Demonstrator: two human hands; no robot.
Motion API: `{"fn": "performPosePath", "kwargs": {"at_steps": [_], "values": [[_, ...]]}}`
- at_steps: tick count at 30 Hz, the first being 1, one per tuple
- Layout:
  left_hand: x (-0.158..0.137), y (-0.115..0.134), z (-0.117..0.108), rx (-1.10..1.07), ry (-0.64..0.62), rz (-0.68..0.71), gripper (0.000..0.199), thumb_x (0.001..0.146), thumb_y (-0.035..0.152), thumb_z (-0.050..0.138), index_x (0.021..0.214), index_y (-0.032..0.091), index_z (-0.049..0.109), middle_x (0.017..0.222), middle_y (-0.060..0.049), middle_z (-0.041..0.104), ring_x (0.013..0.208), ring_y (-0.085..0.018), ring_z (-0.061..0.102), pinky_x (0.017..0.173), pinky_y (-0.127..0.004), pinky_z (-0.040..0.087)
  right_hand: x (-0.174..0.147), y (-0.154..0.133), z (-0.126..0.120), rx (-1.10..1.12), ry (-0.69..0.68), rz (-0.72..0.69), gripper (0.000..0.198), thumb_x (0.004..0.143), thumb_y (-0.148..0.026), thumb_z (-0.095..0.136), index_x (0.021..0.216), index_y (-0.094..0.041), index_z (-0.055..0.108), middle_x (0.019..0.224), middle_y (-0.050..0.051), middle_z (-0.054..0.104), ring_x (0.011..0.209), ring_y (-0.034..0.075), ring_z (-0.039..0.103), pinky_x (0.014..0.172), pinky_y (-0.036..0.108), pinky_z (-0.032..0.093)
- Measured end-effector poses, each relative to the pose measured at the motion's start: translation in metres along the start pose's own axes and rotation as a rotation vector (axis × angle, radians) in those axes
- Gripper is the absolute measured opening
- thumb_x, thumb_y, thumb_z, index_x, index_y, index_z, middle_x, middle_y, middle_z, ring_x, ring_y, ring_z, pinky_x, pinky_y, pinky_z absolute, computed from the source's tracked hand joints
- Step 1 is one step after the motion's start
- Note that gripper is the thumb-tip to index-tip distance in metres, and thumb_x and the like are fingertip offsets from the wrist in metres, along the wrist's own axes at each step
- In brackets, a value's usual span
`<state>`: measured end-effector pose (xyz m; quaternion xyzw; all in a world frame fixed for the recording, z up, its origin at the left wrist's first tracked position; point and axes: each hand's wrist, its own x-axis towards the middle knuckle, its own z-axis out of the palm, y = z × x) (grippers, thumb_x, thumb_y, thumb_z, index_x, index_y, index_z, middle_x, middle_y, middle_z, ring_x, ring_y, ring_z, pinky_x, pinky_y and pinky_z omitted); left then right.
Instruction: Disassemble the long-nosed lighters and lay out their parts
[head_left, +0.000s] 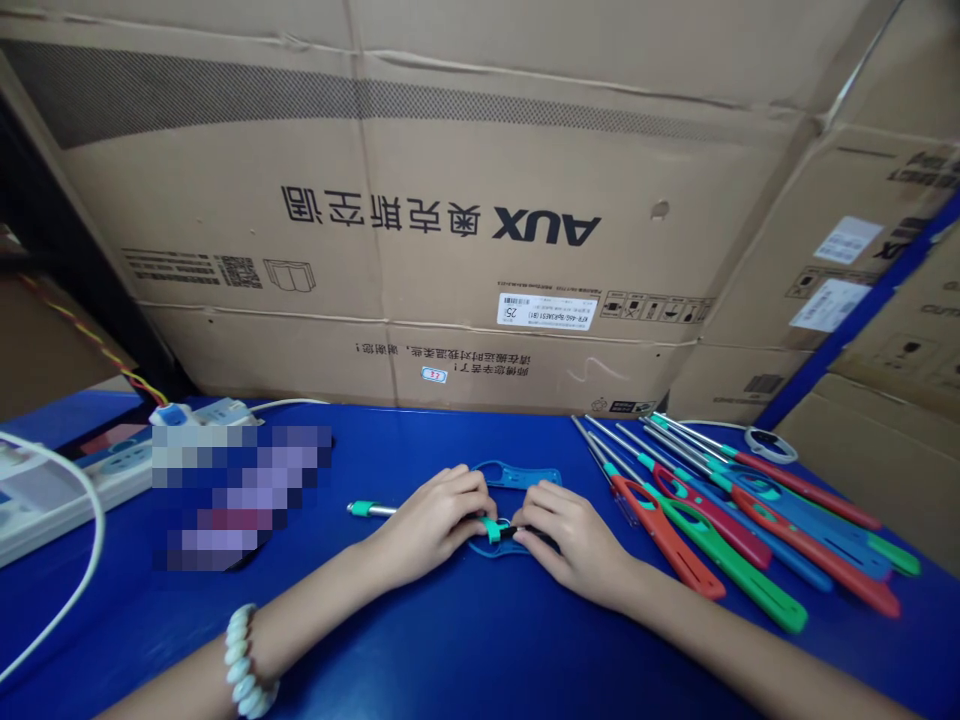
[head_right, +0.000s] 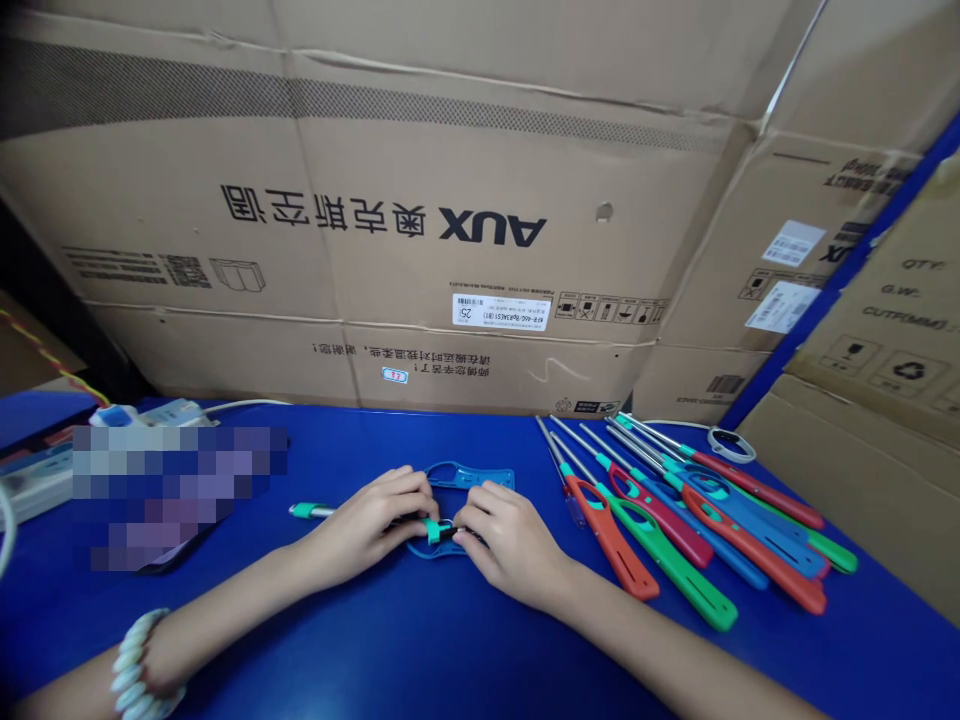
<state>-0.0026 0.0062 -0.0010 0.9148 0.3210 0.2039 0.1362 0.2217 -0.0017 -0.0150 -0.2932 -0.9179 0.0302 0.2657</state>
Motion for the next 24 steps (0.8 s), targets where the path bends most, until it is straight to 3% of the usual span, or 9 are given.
{"fn": "performPosePath", "kwargs": {"at_steps": [9, 17, 24], "values": [[-0.001, -0.001, 0.006, -0.059, -0.001, 0.012, 0.007, 0.093, 0.015, 0.053, 0.091, 0.018, 0.060, 0.088, -0.002, 0.058, 0.083, -0.018, 0.051, 0.084, -0.031, 0.037, -0.003, 0.003, 0.006, 0.029, 0.058, -0.059, 0.022, 0.096, -0.021, 0.044, 0.085, -0.016, 0.062, 0.079, 0.006, 0.059, 0.073, 0.017, 0.049, 0.066, 0.029, 0.041], [-0.005, 0.011, 0.015, -0.077, 0.000, 0.021, 0.009, 0.094, 0.015, 0.050, 0.094, 0.017, 0.059, 0.090, -0.004, 0.057, 0.084, -0.018, 0.051, 0.072, -0.026, 0.042, -0.010, 0.009, -0.003, 0.020, 0.006, -0.165, 0.019, 0.096, -0.021, 0.045, 0.088, -0.017, 0.062, 0.080, 0.005, 0.060, 0.072, 0.016, 0.050, 0.065, 0.028, 0.041], [0.001, 0.015, 0.007, 0.020, -0.063, 0.066, 0.012, 0.095, 0.017, 0.049, 0.095, 0.018, 0.061, 0.088, -0.003, 0.058, 0.080, -0.016, 0.054, 0.070, -0.025, 0.043, -0.017, -0.005, -0.006, -0.103, -0.034, -0.066, 0.018, 0.093, -0.015, 0.044, 0.090, -0.017, 0.061, 0.085, 0.007, 0.060, 0.079, 0.018, 0.053, 0.069, 0.031, 0.042]]}}
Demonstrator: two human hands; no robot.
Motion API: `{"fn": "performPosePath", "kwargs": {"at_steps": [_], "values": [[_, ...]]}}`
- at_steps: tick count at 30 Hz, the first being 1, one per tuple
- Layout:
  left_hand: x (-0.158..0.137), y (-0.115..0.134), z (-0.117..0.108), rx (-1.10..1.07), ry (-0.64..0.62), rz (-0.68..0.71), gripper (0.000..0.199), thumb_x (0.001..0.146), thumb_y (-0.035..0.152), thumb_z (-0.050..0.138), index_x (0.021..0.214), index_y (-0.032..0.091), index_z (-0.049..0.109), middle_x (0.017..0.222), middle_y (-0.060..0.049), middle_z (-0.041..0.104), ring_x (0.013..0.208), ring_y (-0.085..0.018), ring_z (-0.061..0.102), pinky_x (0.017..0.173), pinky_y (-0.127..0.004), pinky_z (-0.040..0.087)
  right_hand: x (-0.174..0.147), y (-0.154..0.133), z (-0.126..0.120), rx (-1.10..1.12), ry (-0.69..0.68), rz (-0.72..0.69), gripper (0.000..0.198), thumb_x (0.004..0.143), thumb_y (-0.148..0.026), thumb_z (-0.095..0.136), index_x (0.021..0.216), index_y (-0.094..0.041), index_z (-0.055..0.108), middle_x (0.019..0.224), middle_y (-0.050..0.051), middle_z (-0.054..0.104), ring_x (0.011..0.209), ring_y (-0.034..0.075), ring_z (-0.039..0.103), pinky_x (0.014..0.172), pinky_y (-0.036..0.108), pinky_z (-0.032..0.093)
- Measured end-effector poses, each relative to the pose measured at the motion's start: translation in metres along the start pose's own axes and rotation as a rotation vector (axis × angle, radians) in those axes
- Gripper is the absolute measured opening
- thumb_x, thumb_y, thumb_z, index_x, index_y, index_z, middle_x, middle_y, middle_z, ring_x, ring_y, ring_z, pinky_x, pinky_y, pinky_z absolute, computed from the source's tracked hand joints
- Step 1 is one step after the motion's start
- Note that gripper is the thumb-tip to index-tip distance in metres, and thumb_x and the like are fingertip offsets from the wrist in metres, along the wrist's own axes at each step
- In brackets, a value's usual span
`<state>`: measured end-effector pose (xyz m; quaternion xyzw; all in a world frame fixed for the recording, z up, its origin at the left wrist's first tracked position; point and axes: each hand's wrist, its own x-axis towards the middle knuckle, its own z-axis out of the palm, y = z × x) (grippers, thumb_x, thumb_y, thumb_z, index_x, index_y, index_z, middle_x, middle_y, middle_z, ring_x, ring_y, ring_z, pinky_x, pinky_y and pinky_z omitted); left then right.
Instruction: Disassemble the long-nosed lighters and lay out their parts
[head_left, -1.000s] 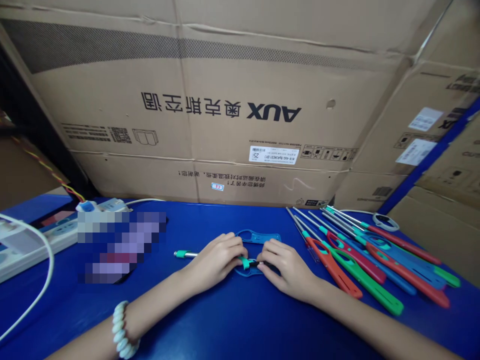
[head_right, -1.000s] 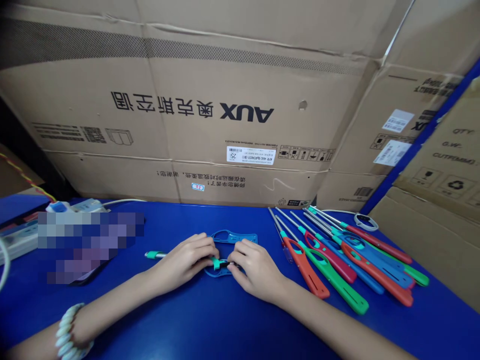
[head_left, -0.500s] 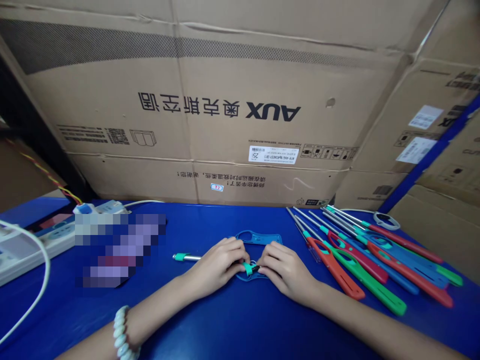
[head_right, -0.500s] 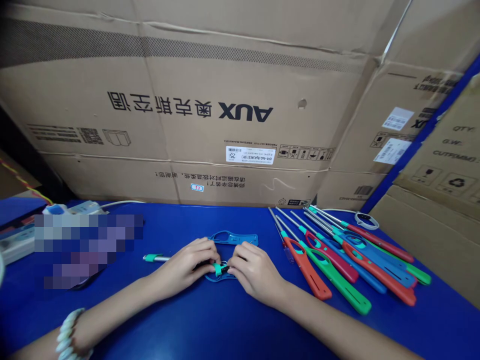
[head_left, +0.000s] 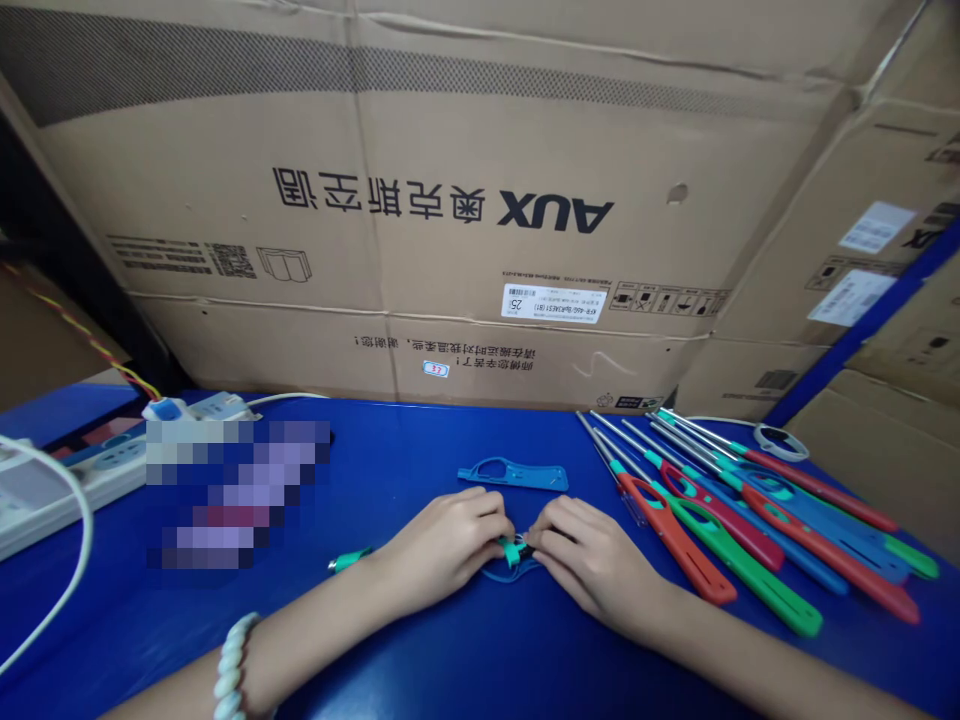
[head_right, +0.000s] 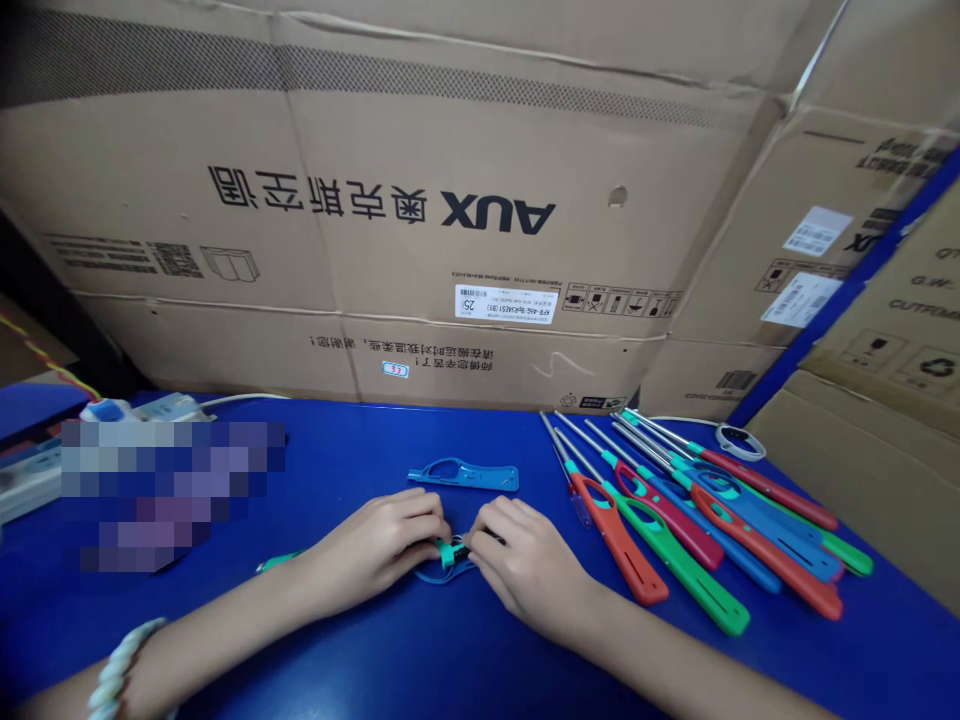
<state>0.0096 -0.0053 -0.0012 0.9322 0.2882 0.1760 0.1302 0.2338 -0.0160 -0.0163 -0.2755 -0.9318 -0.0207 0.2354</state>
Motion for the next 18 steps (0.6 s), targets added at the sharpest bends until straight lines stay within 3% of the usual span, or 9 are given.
{"fn": "performPosePath", "kwargs": {"at_steps": [11, 18], "values": [[0.015, -0.009, -0.014, -0.246, -0.124, -0.068, 0.015, 0.083, 0.005, 0.062, 0.087, 0.018, 0.068, 0.086, 0.000, 0.064, 0.080, -0.014, 0.061, 0.072, -0.023, 0.045, -0.004, -0.004, 0.003, 0.084, 0.046, 0.085, 0.017, 0.093, -0.015, 0.044, 0.091, -0.017, 0.061, 0.085, 0.007, 0.059, 0.080, 0.019, 0.053, 0.070, 0.031, 0.045], [0.017, -0.008, -0.014, -0.299, -0.089, -0.090, 0.015, 0.083, 0.005, 0.061, 0.085, 0.017, 0.069, 0.084, -0.001, 0.066, 0.078, -0.015, 0.062, 0.072, -0.024, 0.045, -0.005, -0.003, 0.006, 0.110, 0.046, 0.107, 0.019, 0.094, -0.017, 0.042, 0.089, -0.017, 0.061, 0.085, 0.007, 0.059, 0.079, 0.019, 0.053, 0.070, 0.032, 0.045]]}}
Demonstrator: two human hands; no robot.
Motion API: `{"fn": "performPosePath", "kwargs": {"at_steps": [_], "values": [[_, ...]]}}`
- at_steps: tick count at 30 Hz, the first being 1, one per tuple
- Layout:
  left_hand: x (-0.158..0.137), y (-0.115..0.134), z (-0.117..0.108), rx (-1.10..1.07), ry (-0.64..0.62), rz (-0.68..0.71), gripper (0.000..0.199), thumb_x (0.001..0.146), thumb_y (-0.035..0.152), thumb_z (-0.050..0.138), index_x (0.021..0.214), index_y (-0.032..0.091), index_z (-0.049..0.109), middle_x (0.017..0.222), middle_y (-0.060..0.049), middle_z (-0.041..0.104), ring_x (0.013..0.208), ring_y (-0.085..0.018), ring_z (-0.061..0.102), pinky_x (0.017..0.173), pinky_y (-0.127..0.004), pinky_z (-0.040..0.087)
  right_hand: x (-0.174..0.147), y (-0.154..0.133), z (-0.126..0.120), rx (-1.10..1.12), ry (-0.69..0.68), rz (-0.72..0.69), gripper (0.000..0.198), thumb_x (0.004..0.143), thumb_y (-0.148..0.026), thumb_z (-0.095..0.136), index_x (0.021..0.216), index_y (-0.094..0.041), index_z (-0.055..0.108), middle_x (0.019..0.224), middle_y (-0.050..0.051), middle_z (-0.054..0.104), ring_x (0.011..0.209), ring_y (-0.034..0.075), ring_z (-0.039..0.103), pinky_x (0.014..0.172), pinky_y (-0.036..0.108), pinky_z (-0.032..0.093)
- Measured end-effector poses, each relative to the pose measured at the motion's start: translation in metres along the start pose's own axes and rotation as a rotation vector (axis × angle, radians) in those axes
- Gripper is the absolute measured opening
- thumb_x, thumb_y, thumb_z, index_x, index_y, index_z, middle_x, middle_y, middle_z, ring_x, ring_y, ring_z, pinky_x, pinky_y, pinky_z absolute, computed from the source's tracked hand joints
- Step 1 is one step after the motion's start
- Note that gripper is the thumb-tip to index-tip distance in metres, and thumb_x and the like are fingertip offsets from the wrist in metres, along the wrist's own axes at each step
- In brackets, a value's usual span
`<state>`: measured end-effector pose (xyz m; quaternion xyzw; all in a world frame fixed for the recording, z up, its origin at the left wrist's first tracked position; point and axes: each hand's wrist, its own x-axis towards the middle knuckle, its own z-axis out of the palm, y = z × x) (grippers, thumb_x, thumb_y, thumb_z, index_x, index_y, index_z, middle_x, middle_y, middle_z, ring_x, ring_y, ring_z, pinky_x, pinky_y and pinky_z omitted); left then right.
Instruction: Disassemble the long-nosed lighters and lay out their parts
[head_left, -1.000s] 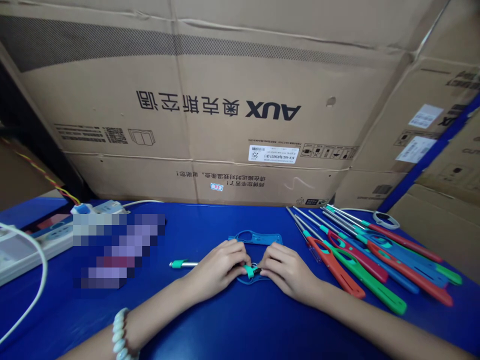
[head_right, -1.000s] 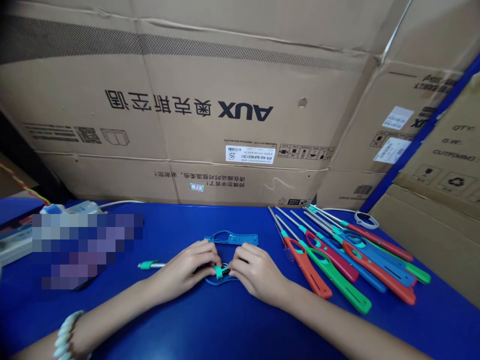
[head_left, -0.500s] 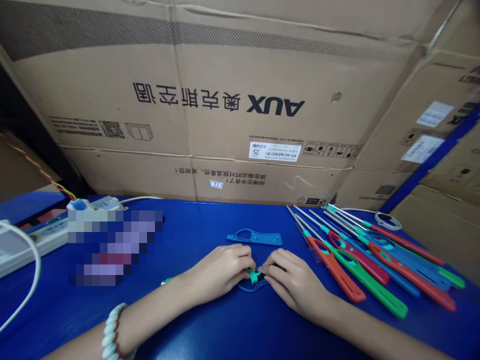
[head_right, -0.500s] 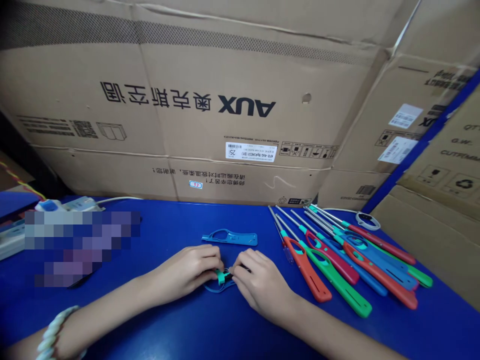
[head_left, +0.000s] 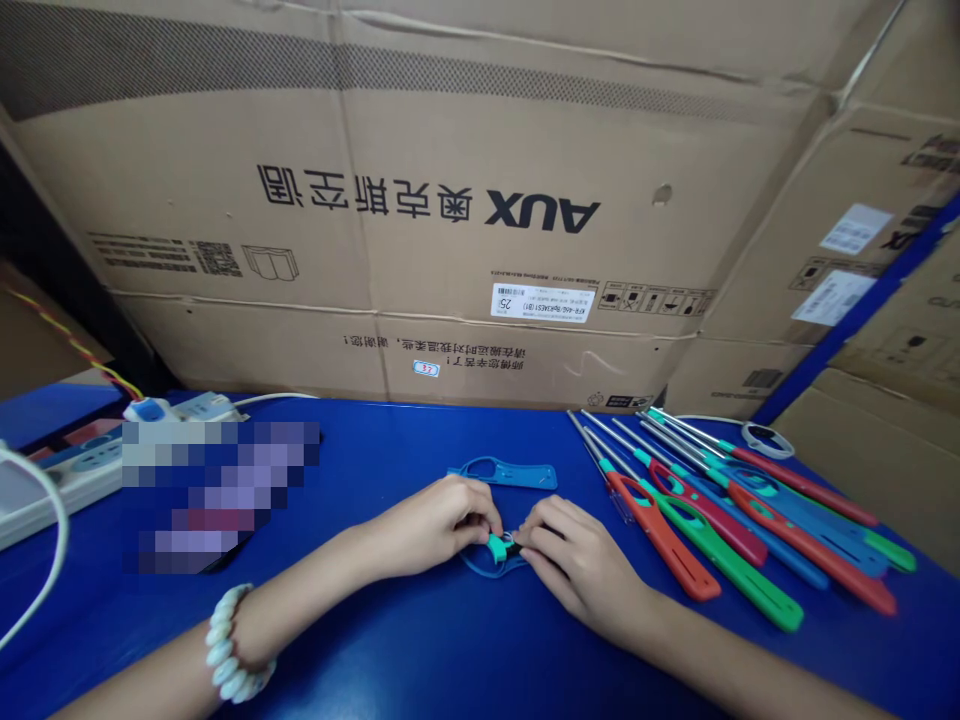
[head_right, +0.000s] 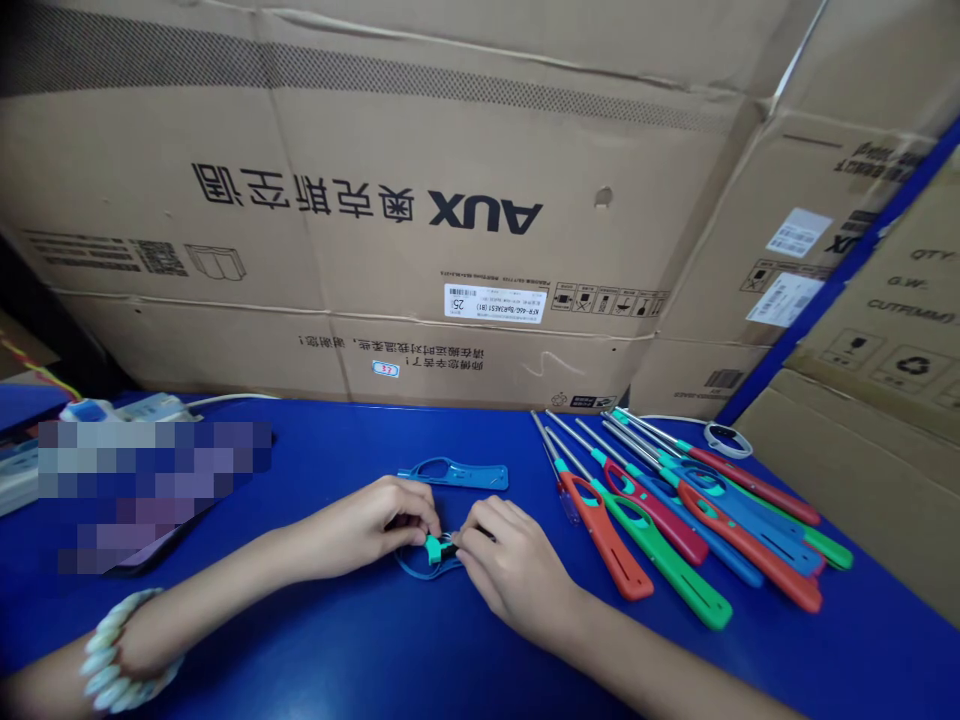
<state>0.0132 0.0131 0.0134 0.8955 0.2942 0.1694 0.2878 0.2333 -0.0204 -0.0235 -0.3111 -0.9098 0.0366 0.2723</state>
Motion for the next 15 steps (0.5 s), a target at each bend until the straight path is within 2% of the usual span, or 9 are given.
{"fn": "performPosePath", "kwargs": {"at_steps": [15], "values": [[-0.0011, 0.0029, -0.0018, 0.052, 0.021, 0.057, 0.019, 0.085, 0.002, 0.057, 0.090, 0.016, 0.068, 0.088, -0.002, 0.066, 0.081, -0.015, 0.061, 0.076, -0.025, 0.045, -0.0008, -0.0009, -0.0005, -0.002, 0.004, 0.007, 0.019, 0.094, -0.017, 0.042, 0.086, -0.017, 0.060, 0.084, 0.007, 0.058, 0.078, 0.019, 0.052, 0.071, 0.032, 0.045]]}}
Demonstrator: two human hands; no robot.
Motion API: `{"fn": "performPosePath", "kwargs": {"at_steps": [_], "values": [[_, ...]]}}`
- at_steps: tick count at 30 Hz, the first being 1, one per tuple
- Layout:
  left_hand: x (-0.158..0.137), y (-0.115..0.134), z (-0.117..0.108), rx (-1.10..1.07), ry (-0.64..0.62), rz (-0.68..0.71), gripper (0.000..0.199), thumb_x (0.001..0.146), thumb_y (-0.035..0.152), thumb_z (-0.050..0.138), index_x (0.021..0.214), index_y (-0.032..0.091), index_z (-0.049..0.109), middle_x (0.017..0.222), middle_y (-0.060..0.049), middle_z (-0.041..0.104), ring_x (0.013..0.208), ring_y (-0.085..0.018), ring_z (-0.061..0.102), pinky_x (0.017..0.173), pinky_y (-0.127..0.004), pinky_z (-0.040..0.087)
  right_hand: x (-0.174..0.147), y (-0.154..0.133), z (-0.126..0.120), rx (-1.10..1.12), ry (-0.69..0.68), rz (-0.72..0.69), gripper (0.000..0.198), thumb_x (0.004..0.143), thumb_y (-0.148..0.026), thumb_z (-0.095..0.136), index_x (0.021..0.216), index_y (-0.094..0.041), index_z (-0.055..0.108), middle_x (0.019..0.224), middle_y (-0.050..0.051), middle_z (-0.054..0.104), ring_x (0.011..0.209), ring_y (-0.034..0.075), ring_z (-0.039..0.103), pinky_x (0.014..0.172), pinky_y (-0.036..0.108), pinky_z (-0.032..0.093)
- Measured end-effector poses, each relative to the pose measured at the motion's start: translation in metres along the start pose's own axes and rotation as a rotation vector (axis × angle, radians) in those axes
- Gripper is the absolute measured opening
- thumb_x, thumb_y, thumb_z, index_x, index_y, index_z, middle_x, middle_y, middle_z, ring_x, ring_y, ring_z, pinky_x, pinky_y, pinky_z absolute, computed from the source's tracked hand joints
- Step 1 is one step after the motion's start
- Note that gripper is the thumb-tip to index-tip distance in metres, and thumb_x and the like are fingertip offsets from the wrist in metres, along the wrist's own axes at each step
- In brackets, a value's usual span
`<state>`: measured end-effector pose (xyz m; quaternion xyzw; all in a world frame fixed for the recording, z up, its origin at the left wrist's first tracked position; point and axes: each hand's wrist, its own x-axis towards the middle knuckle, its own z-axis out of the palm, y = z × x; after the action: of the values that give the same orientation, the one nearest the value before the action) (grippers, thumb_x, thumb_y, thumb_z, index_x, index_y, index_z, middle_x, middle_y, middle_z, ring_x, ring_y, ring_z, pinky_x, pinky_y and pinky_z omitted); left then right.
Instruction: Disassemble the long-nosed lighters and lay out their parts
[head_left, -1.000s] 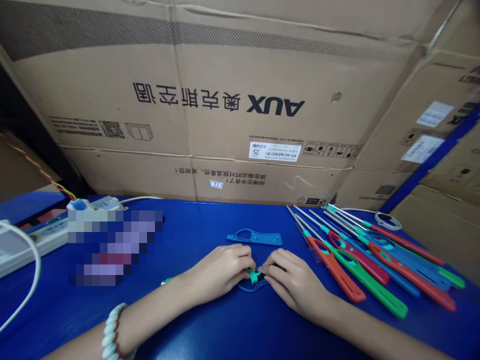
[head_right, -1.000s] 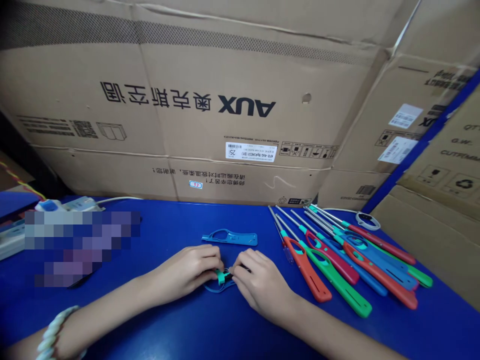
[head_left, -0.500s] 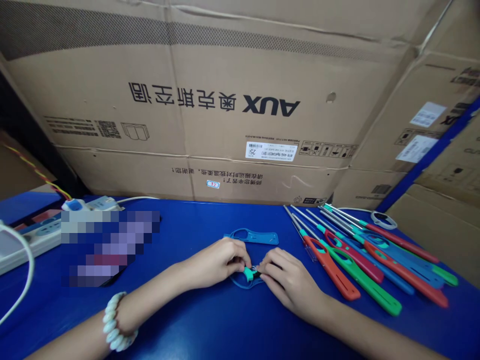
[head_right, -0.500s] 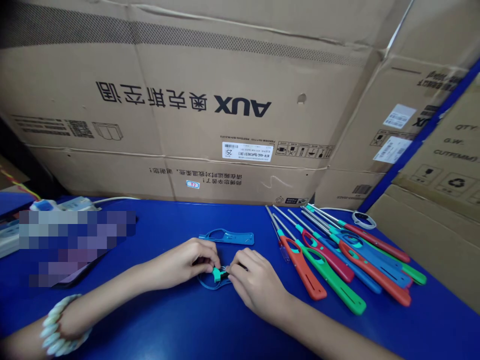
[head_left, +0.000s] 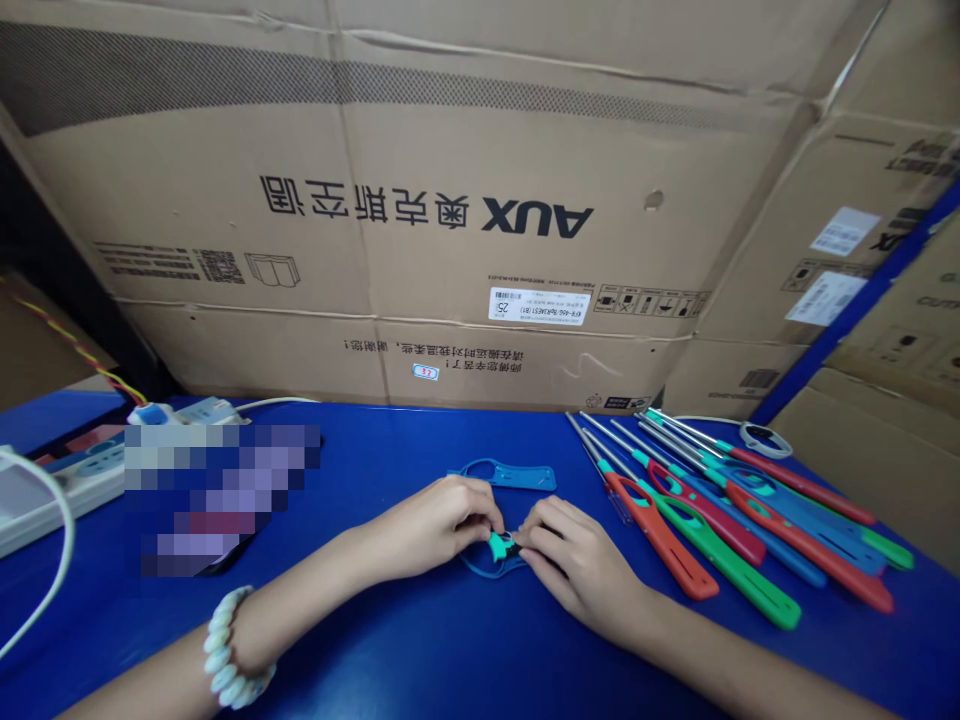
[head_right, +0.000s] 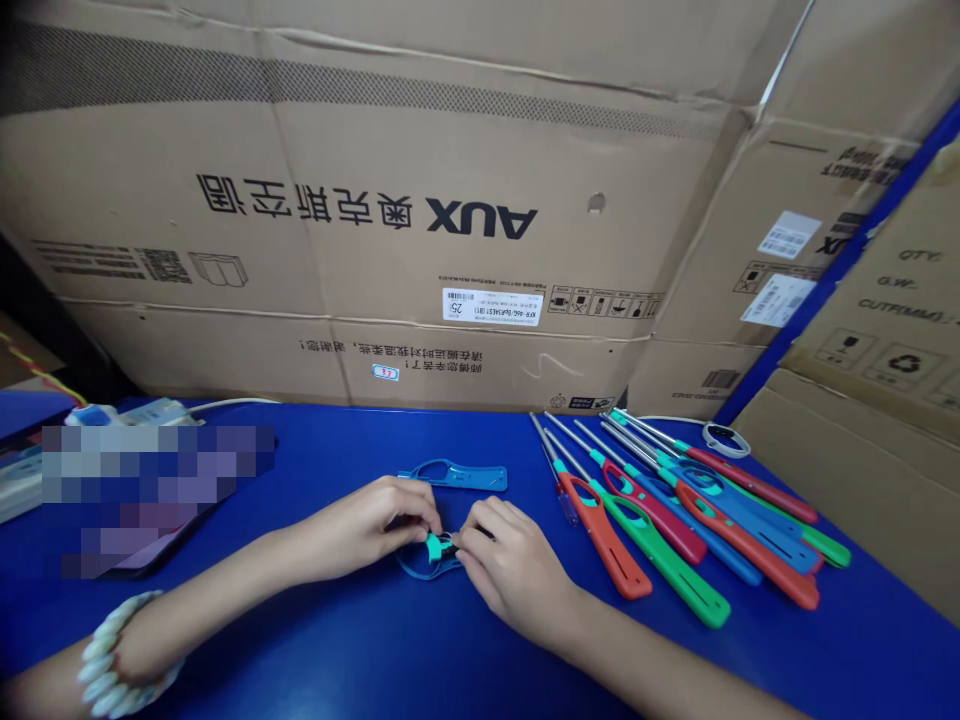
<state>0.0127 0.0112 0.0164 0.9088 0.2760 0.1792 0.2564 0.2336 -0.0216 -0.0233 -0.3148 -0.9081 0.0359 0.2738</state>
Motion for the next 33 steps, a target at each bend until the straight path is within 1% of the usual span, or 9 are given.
{"fn": "performPosePath", "kwargs": {"at_steps": [9, 14, 19, 24, 33], "values": [[0.000, -0.004, 0.006, -0.046, 0.004, -0.051, 0.019, 0.083, 0.001, 0.060, 0.089, 0.016, 0.069, 0.087, -0.002, 0.067, 0.081, -0.014, 0.062, 0.075, -0.023, 0.045, -0.001, 0.002, 0.003, 0.016, 0.006, -0.014, 0.018, 0.093, -0.015, 0.043, 0.086, -0.017, 0.059, 0.085, 0.007, 0.058, 0.079, 0.018, 0.052, 0.071, 0.031, 0.045], [0.000, -0.005, 0.008, -0.040, 0.024, -0.030, 0.017, 0.084, 0.003, 0.059, 0.089, 0.016, 0.068, 0.086, -0.001, 0.066, 0.079, -0.014, 0.061, 0.073, -0.022, 0.045, 0.000, 0.001, 0.000, 0.023, 0.010, 0.003, 0.018, 0.092, -0.015, 0.043, 0.086, -0.017, 0.059, 0.083, 0.007, 0.058, 0.078, 0.019, 0.052, 0.070, 0.032, 0.045], [-0.003, -0.002, 0.010, 0.067, 0.038, 0.045, 0.017, 0.087, 0.003, 0.054, 0.090, 0.016, 0.065, 0.086, -0.001, 0.062, 0.081, -0.014, 0.059, 0.073, -0.022, 0.045, 0.001, 0.000, -0.002, 0.040, 0.013, 0.018, 0.016, 0.092, -0.015, 0.044, 0.086, -0.017, 0.060, 0.083, 0.007, 0.058, 0.077, 0.018, 0.052, 0.069, 0.031, 0.045], [-0.006, 0.001, 0.012, 0.212, 0.039, 0.067, 0.016, 0.091, 0.007, 0.050, 0.091, 0.016, 0.063, 0.085, -0.002, 0.059, 0.078, -0.015, 0.057, 0.068, -0.023, 0.045, 0.001, 0.000, -0.003, 0.083, -0.004, 0.037, 0.016, 0.092, -0.016, 0.046, 0.086, -0.016, 0.061, 0.085, 0.007, 0.059, 0.079, 0.019, 0.052, 0.071, 0.032, 0.046], [-0.009, -0.002, 0.014, 0.295, 0.043, 0.137, 0.016, 0.095, 0.011, 0.045, 0.094, 0.016, 0.061, 0.087, -0.003, 0.058, 0.078, -0.016, 0.055, 0.069, -0.025, 0.045, 0.003, -0.002, -0.010, 0.126, -0.036, 0.034, 0.021, 0.094, -0.014, 0.042, 0.088, -0.015, 0.062, 0.088, 0.008, 0.059, 0.082, 0.018, 0.052, 0.072, 0.031, 0.045]]}}
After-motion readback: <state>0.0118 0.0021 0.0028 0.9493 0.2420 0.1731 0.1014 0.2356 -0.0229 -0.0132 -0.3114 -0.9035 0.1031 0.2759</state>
